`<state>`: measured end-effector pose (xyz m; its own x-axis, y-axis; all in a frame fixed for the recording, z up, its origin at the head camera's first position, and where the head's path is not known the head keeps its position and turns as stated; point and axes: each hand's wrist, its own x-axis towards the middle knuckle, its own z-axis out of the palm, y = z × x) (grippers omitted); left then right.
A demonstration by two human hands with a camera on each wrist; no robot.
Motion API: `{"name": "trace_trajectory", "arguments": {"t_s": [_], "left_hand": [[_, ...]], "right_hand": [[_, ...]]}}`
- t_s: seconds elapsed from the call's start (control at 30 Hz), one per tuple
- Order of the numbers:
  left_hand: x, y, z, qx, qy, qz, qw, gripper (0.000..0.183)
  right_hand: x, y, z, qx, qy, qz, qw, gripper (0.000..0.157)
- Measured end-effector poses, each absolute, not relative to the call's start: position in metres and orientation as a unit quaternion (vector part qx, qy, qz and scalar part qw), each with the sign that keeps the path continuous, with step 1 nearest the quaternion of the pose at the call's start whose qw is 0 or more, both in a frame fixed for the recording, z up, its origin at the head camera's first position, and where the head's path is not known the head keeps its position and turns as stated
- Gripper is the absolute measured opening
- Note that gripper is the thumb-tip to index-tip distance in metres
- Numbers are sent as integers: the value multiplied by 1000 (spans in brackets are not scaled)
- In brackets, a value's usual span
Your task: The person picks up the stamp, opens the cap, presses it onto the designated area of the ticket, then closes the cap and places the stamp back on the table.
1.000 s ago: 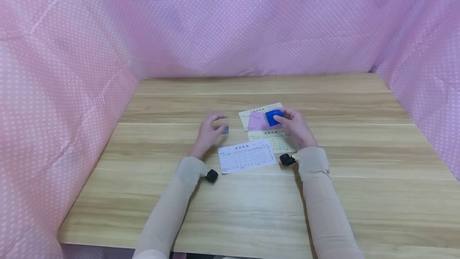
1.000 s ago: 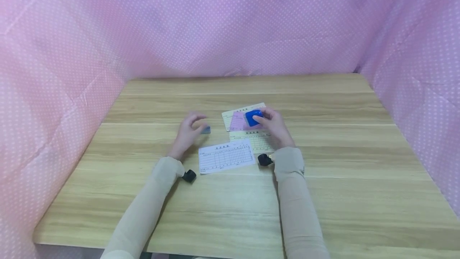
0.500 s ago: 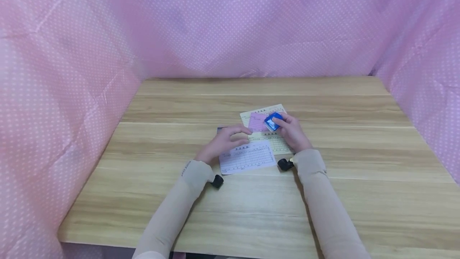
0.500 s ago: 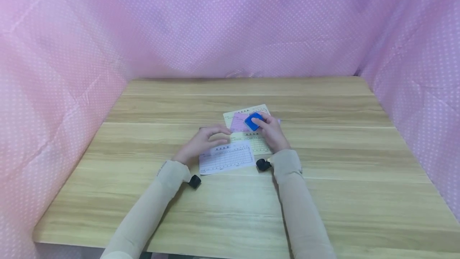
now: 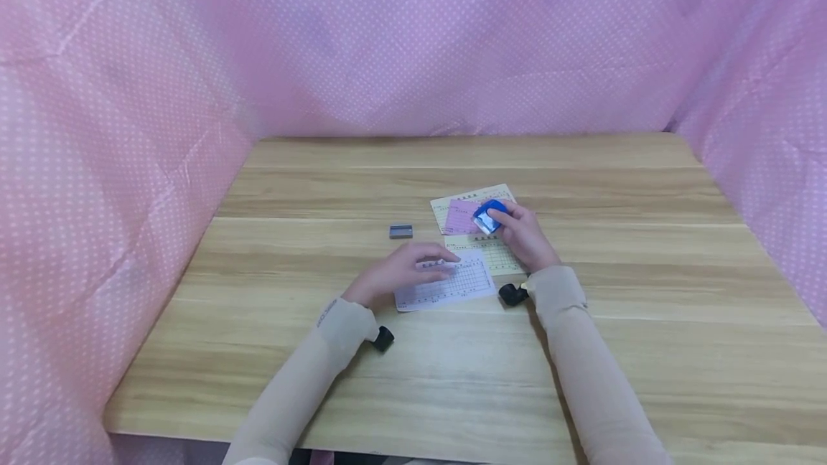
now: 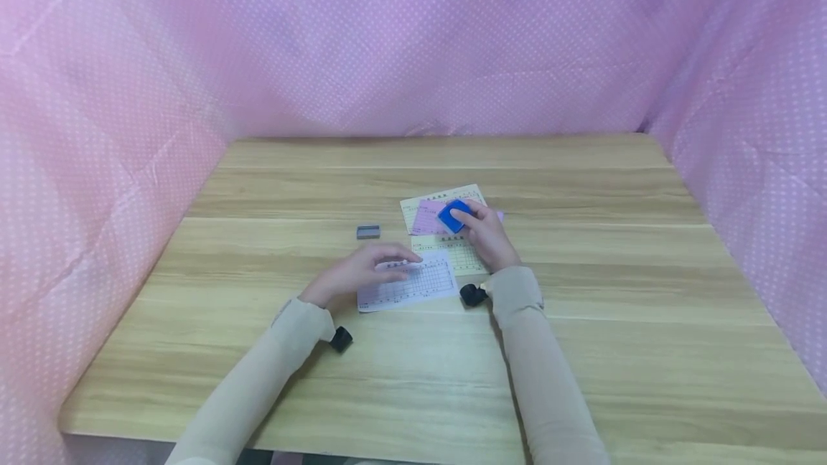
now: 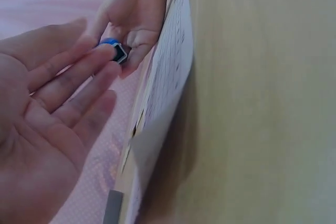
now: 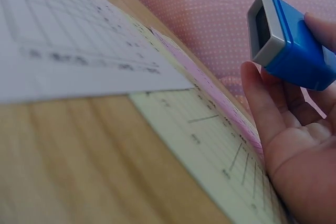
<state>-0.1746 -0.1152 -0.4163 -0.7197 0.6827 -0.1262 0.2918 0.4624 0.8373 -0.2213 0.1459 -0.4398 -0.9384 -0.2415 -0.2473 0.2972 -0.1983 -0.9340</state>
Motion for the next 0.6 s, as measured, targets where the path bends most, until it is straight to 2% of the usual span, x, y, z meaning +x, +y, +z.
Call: {"name": "trace_trajectory", "arguments": {"t_s": [0.27,0.6], "left_hand": [[-165,-119,-424,306,815,435,231,34],[-162,-123,-431,345,818,422,184,36]], "right_hand": [[-219,146,-439,17,592,-787,172,57],[-205,142,-432,8,590,-793,151,54]]}}
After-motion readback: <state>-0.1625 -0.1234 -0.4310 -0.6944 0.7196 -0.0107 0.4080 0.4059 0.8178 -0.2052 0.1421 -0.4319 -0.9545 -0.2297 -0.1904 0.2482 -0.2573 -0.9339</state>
